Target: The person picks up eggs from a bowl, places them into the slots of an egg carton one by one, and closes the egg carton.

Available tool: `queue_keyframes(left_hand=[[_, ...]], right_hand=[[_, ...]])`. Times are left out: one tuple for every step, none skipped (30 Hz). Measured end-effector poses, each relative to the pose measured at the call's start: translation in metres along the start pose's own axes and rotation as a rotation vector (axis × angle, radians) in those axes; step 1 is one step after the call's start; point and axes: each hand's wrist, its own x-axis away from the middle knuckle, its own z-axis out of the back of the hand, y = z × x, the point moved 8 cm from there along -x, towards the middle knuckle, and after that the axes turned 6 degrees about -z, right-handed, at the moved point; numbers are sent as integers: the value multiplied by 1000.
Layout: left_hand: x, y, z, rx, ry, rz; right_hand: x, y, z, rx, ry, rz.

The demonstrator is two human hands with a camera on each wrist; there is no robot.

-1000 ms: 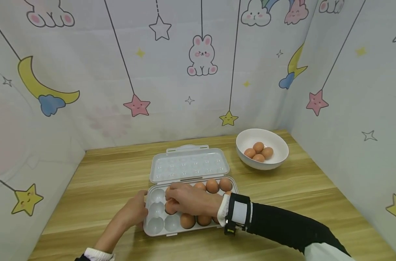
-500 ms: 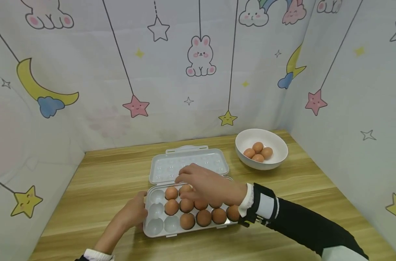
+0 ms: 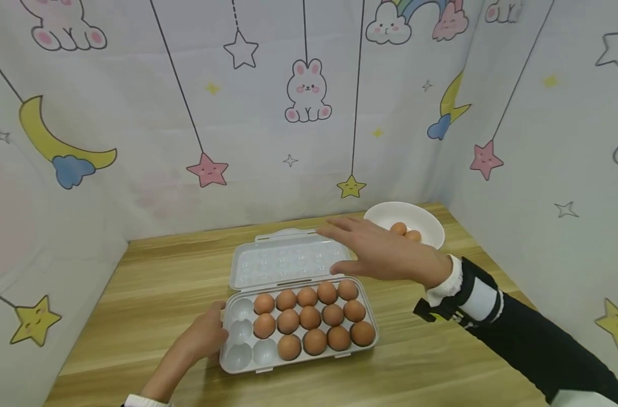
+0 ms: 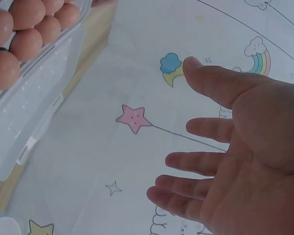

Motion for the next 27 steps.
queue_keyframes(left_hand=[[0, -1, 0, -4, 1, 4], [1, -2, 0, -4, -2, 7], [1, -3, -1, 8, -3, 13], [1, -4, -1, 15, -6, 18], [1, -4, -1, 16, -4, 16], [1, -4, -1, 17, -3, 15], [1, -4, -1, 17, -3, 11], [1, -4, -1, 17, -5, 9], [0, -4, -1, 21, -5, 7], [0, -4, -1, 18, -7, 6], [-1, -4, -2, 16, -9, 6], [-1, -3, -2, 15, -11, 5], [-1, -4, -2, 21, -12, 7], [-1, -4, -2, 35, -15, 11], [-1, -4, -3, 46, -15, 12], [0, -4, -3, 56, -16, 15], [0, -4, -4, 69, -16, 15], [0, -4, -4, 83, -16, 16], [0, -4, -5, 91, -15, 14], [0, -4, -5, 91, -14, 11], [0, -4, -5, 78, -8, 3], [0, -4, -5, 71, -6, -2], [-1, -4, -5, 65, -4, -7], [-1, -4, -5, 63, -2, -10], [-1, -4, -5, 59, 1, -14], [-1, -4, -4, 56, 2, -16], [-1, -3, -4, 52, 3, -18]], right_hand=[[2, 3, 5, 9, 10, -5], [4, 7, 9, 19, 11, -16], [7, 11, 12, 23, 12, -30], [9, 15, 15, 29, 13, -44], [11, 19, 18, 35, 15, -57], [13, 23, 21, 43, 18, -69], [15, 26, 23, 47, 24, -74], [16, 29, 25, 55, 27, -86], [18, 33, 27, 56, 33, -97], [19, 36, 28, 58, 38, -110], [21, 39, 28, 59, 43, -120], [22, 42, 29, 66, 50, -125], [23, 46, 29, 70, 52, -135], [23, 50, 29, 77, 53, -148], [24, 54, 28, 81, 54, -158], [25, 58, 28, 91, 56, -169], [25, 62, 27, 93, 54, -179], [26, 66, 27, 96, 54, -190], [27, 71, 26, 89, 50, -208], [27, 76, 25, 91, 49, -220], [27, 80, 24, 90, 47, -231], [27, 85, 23, 87, 44, -243], [27, 90, 22, 79, 40, -256], [27, 96, 20, 76, 38, -265], [27, 101, 19, 71, 37, -278], [27, 107, 18, 65, 37, -291], [27, 114, 16, 54, 36, -306]])
